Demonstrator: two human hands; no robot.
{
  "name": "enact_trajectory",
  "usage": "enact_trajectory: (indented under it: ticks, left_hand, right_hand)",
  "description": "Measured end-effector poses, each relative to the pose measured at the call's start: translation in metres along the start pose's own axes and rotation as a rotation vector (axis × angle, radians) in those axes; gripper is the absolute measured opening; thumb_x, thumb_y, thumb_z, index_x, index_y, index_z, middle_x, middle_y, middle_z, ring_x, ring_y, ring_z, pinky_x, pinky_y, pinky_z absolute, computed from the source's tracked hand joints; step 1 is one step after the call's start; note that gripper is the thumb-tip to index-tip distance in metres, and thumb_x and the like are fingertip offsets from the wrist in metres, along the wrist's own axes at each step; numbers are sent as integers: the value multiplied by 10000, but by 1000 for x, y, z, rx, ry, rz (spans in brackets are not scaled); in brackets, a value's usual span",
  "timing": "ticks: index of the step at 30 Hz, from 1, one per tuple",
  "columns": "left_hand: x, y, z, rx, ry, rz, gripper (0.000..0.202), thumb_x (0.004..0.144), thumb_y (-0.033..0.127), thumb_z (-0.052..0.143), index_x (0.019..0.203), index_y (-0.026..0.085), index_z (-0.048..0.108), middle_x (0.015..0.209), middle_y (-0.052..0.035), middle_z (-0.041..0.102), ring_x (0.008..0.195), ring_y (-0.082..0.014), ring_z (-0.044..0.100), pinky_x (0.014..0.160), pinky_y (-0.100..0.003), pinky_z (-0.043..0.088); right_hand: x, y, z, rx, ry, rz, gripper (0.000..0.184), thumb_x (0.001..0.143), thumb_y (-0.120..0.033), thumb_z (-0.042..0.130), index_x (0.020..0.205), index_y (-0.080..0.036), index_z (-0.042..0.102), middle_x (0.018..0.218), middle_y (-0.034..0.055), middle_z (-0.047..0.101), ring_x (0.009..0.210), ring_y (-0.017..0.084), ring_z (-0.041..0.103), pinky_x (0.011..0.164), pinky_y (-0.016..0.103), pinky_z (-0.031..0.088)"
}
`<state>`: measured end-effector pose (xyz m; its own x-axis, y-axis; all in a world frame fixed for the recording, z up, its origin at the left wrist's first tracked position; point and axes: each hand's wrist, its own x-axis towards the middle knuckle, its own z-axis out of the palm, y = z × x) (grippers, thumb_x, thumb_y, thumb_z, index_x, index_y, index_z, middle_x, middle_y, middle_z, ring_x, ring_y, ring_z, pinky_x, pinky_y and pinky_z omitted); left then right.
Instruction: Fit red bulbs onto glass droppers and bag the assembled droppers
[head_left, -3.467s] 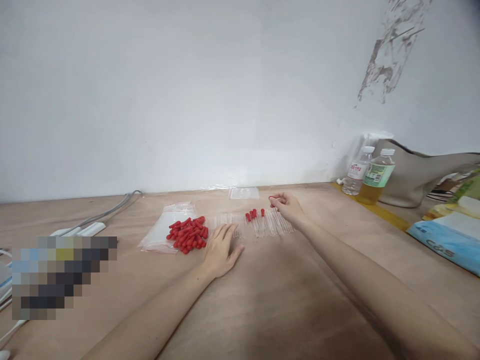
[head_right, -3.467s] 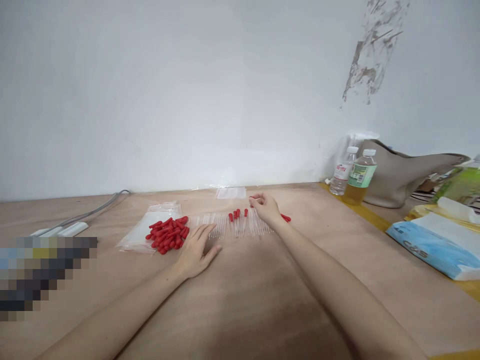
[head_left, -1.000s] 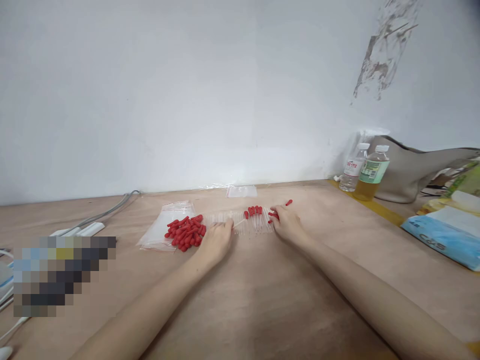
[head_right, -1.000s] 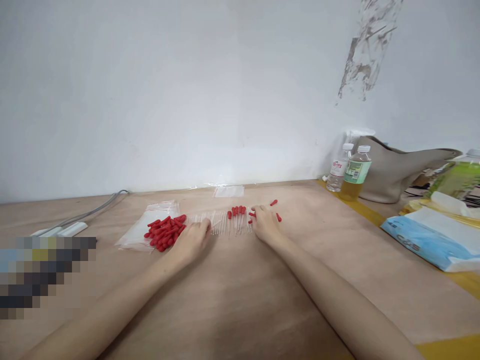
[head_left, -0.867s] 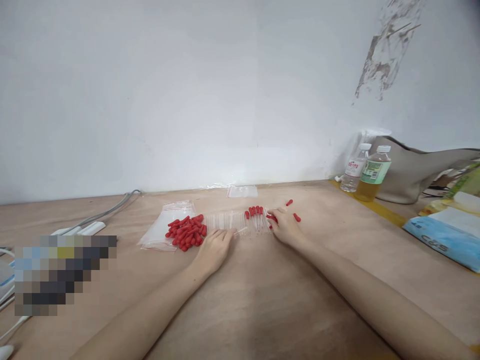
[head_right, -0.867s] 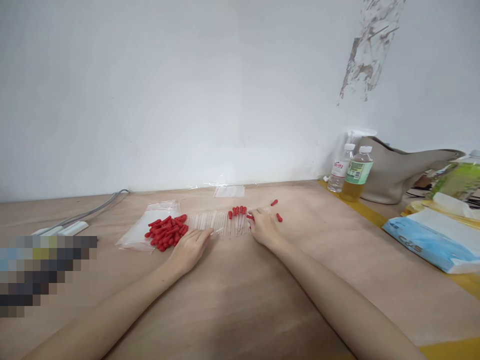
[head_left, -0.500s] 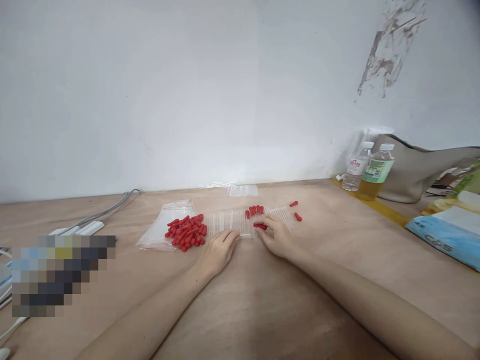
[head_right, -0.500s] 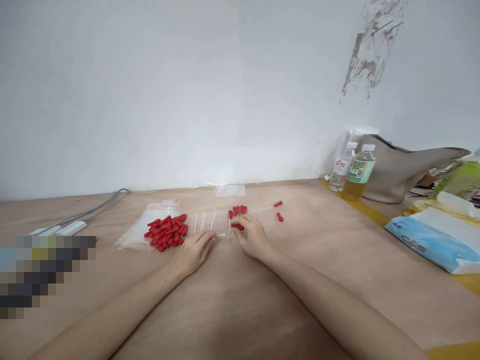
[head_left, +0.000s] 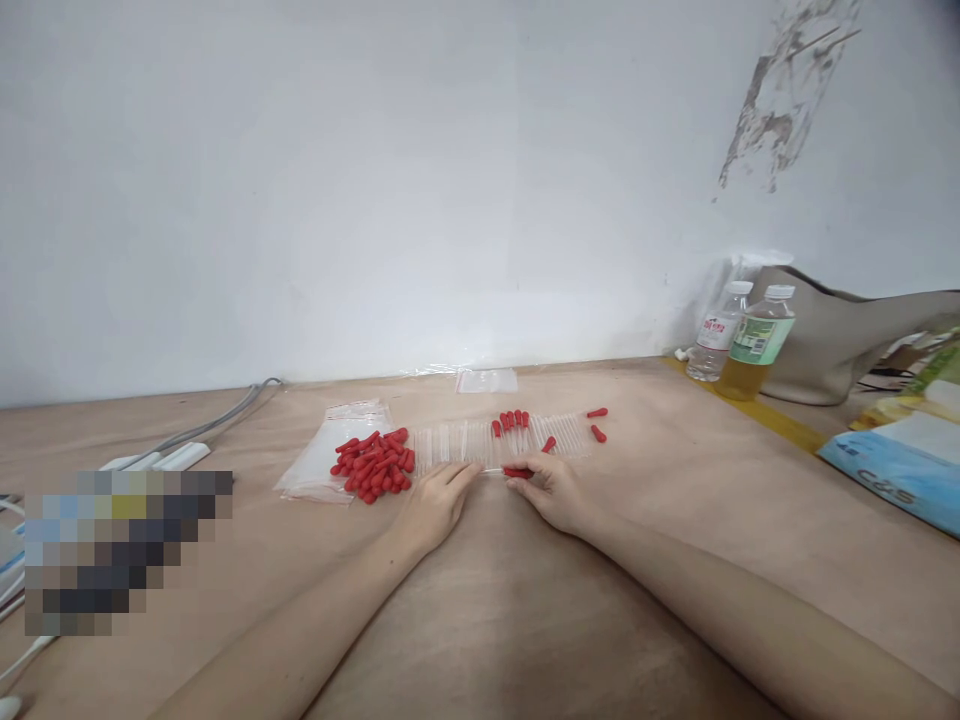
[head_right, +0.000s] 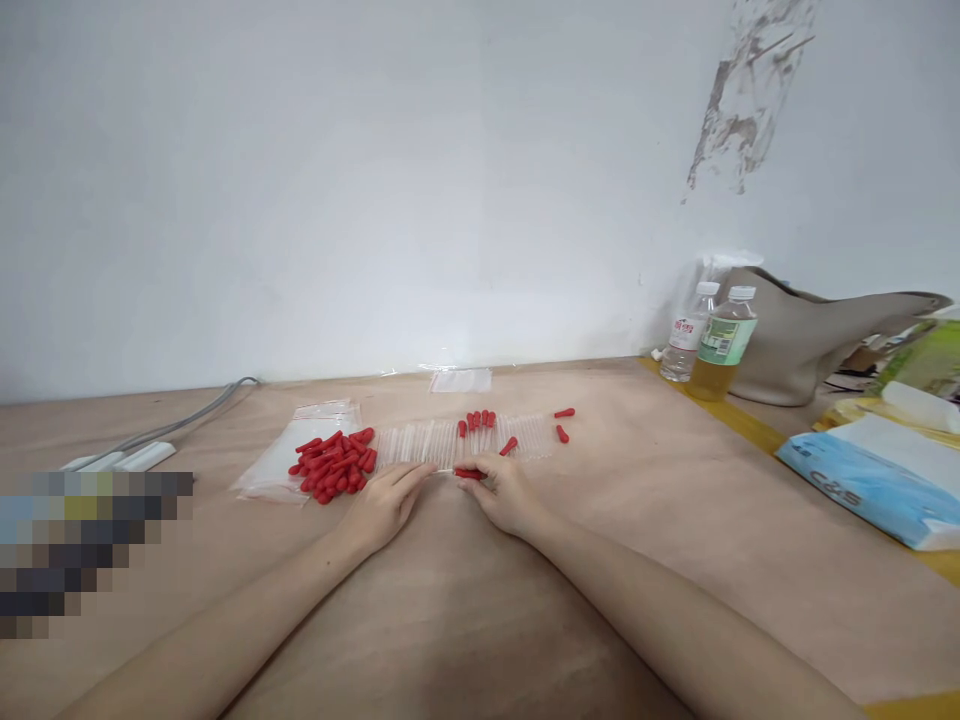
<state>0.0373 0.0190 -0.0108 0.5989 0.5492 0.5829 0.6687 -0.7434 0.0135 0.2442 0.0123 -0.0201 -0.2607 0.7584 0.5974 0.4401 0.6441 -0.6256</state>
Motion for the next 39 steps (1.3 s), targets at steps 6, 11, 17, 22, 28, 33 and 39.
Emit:
enact_trajectory:
  ticks: [6,11,17,22,28,33,39]
  left_hand:
    - [-1,-1,-1,-29,-25,52,360,836,101,341,1151,201,484,992,-67,609,868,-168,577,739,-308,490]
    - [-1,-2,-1,-29,-17,125,451,778,8,326,1173,174,467,969,-65,614,865,-164,562,752,-310,483]
    - [-2,-3,-2,31,-12,177,500,720,-40,315,1148,154,489,975,-65,622,858,-170,556,762,-324,483]
    - [-4,-1,-5,67,-13,228,424,760,-24,320,1097,141,517,973,-77,627,831,-179,564,724,-332,489]
    - [-6,1,-5,75,17,251,375,784,-7,330,1078,131,515,926,-78,632,790,-172,562,688,-319,491]
    - [-7,2,-3,131,3,268,340,793,15,343,1071,118,509,897,-86,626,771,-182,555,679,-327,487]
    - [-6,5,-1,154,3,281,317,799,16,338,1037,115,523,849,-76,626,742,-176,550,664,-302,490]
  right_hand:
    - [0,1,1,3,15,-11,125,756,-252,540,845,-209,616,774,11,642,706,132,580,671,267,455]
    - [-3,-2,1,-5,35,-56,105,778,-253,516,815,-206,602,742,6,623,684,124,562,650,255,441]
    - [-6,-4,0,-56,10,-113,112,800,-258,487,807,-204,586,737,13,607,692,128,547,654,261,431]
    - [-7,-7,0,-143,-49,-220,148,825,-254,445,798,-189,574,720,32,582,695,139,518,637,263,419]
    - [-8,-5,2,-199,-56,-306,124,822,-223,446,808,-161,553,726,50,564,682,144,490,619,266,413]
    - [-8,-3,4,-244,-94,-306,124,822,-222,446,806,-151,546,739,60,545,696,149,481,630,270,411]
    - [-7,-3,5,-226,-117,-300,117,827,-224,433,782,-162,522,751,51,536,701,142,479,643,265,411]
